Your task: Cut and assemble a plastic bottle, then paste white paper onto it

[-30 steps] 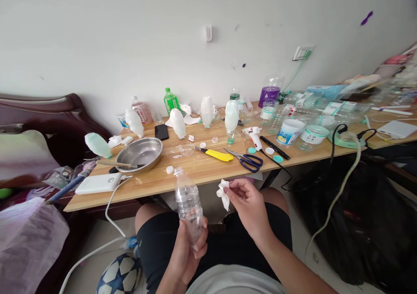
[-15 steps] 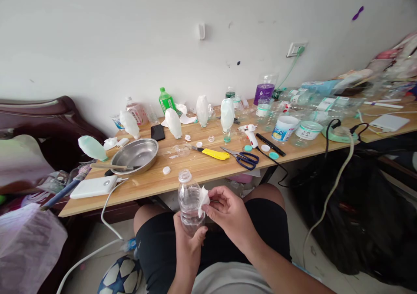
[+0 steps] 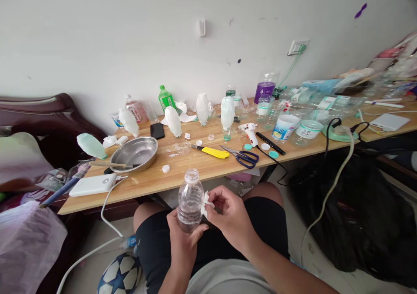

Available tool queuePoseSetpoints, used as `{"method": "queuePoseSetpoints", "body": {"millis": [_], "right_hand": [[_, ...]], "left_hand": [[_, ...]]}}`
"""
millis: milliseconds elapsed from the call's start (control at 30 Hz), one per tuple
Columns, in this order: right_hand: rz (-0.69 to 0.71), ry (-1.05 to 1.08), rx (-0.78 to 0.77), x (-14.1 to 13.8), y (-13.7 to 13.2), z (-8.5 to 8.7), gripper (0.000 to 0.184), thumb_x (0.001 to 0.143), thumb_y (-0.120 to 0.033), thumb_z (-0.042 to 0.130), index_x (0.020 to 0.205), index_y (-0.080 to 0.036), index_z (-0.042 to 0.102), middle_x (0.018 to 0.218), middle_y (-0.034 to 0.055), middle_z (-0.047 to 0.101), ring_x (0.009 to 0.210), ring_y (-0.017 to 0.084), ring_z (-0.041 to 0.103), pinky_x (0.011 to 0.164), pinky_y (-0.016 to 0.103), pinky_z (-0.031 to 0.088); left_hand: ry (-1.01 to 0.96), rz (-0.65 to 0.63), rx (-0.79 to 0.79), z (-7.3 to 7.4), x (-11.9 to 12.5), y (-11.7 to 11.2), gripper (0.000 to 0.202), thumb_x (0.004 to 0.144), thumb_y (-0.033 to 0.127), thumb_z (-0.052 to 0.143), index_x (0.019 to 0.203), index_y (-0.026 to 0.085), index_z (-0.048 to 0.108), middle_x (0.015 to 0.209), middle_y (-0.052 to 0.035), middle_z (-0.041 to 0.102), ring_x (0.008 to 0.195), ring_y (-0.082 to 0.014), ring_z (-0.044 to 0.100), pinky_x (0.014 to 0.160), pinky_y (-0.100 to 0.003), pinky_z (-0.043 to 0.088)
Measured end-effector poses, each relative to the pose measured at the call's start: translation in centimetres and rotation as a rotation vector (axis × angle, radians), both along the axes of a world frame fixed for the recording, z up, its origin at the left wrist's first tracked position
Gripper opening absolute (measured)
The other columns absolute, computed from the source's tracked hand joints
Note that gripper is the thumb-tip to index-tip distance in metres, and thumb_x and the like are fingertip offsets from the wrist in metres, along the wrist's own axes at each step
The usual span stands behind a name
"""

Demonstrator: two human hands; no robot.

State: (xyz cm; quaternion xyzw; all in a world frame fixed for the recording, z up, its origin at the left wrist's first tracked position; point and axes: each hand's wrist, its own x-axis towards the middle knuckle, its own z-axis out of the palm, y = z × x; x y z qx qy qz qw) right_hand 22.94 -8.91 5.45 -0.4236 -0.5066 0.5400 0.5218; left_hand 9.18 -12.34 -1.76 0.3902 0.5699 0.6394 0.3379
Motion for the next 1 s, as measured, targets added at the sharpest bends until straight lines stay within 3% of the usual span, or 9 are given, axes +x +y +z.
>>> {"method": "queuePoseSetpoints", "body": {"millis": [100,300,400,500,600,700,800,900,1000], "right_hand": [[-0.034,-0.011,0.009,-0.1,-0.1,-0.1,0.014,0.071,-0.013,0.063,0.079,-0.020,0.054,0.078,-0.0020,0.059,0.073,0.013,0.057,0.069,0.024,0.048],[-0.204,0.088,0.047,1.5,0.2,-1.0,0.018,0.077,-0.022,0.069,0.080,-0.022,0.052,0.080,-0.0007,0.061,0.073,0.014,0.060,0.064,0.024,0.050],[-0.313,-0.005,0.195,2.9,0.5,-0.9,0.015,0.083,-0.026,0.071,0.089,-0.024,0.058,0.094,0.0043,0.067,0.087,0.019,0.066,0.076,0.030,0.055],[-0.330,-0.249,0.463,4.0,0.8,0.2,0.011,0.089,-0.020,0.065,0.099,-0.025,0.063,0.100,0.0065,0.070,0.095,0.021,0.067,0.085,0.035,0.055],[-0.202,-0.495,0.766,4.3,1.7,1.9,0.016,0.091,-0.013,0.060,0.097,-0.027,0.067,0.108,0.0074,0.070,0.106,0.023,0.064,0.093,0.041,0.052],[-0.019,-0.681,0.891,3.8,3.4,2.8,0.015,0.091,-0.013,0.060,0.094,-0.025,0.069,0.131,0.0092,0.062,0.129,0.027,0.051,0.107,0.048,0.044],[0.170,-0.754,0.877,3.1,5.4,2.4,0.012,0.092,-0.015,0.060,0.091,-0.022,0.070,0.132,0.0099,0.063,0.132,0.027,0.049,0.110,0.048,0.039],[0.381,-0.691,0.751,3.1,6.3,2.0,0.011,0.094,-0.020,0.060,0.095,-0.023,0.070,0.105,0.0055,0.074,0.104,0.021,0.066,0.096,0.037,0.050],[0.476,-0.561,0.568,3.6,5.4,2.5,0.012,0.093,-0.024,0.060,0.097,-0.024,0.071,0.093,0.0026,0.075,0.086,0.017,0.069,0.081,0.029,0.052]], "left_hand": [[0.042,0.030,-0.023,0.6,-0.5,0.0,0.077,0.044,0.039,0.094,0.104,0.019,0.051,0.097,-0.0067,0.068,0.089,-0.0286,0.069,0.078,-0.041,0.057],[0.098,0.104,-0.151,2.3,-2.3,0.4,0.054,0.067,0.043,0.082,0.106,0.023,0.051,0.095,-0.0047,0.066,0.086,-0.0274,0.067,0.071,-0.038,0.056],[0.142,0.109,-0.211,2.7,-3.5,0.8,0.057,0.068,0.045,0.080,0.111,0.023,0.049,0.100,-0.0058,0.065,0.091,-0.0290,0.066,0.071,-0.038,0.055],[0.162,0.089,-0.244,3.1,-3.9,0.8,0.061,0.064,0.047,0.082,0.110,0.022,0.050,0.099,-0.0059,0.066,0.089,-0.0285,0.066,0.070,-0.037,0.055],[0.184,0.063,-0.243,3.8,-3.7,0.5,0.063,0.062,0.047,0.083,0.109,0.020,0.052,0.098,-0.0067,0.067,0.088,-0.0279,0.066,0.074,-0.038,0.054],[0.206,0.016,-0.247,4.1,-3.3,0.1,0.065,0.061,0.048,0.083,0.110,0.019,0.052,0.099,-0.0081,0.068,0.089,-0.0291,0.066,0.075,-0.040,0.054],[0.213,-0.021,-0.262,4.2,-3.3,-0.1,0.066,0.061,0.047,0.084,0.112,0.019,0.052,0.099,-0.0091,0.069,0.087,-0.0297,0.067,0.067,-0.037,0.053],[0.231,-0.033,-0.257,4.0,-3.6,-0.1,0.064,0.064,0.049,0.082,0.112,0.018,0.052,0.101,-0.0100,0.068,0.087,-0.0290,0.067,0.065,-0.035,0.053],[0.258,-0.018,-0.235,3.9,-4.3,0.3,0.062,0.066,0.050,0.080,0.111,0.017,0.054,0.100,-0.0103,0.068,0.087,-0.0284,0.067,0.066,-0.035,0.053]]}}
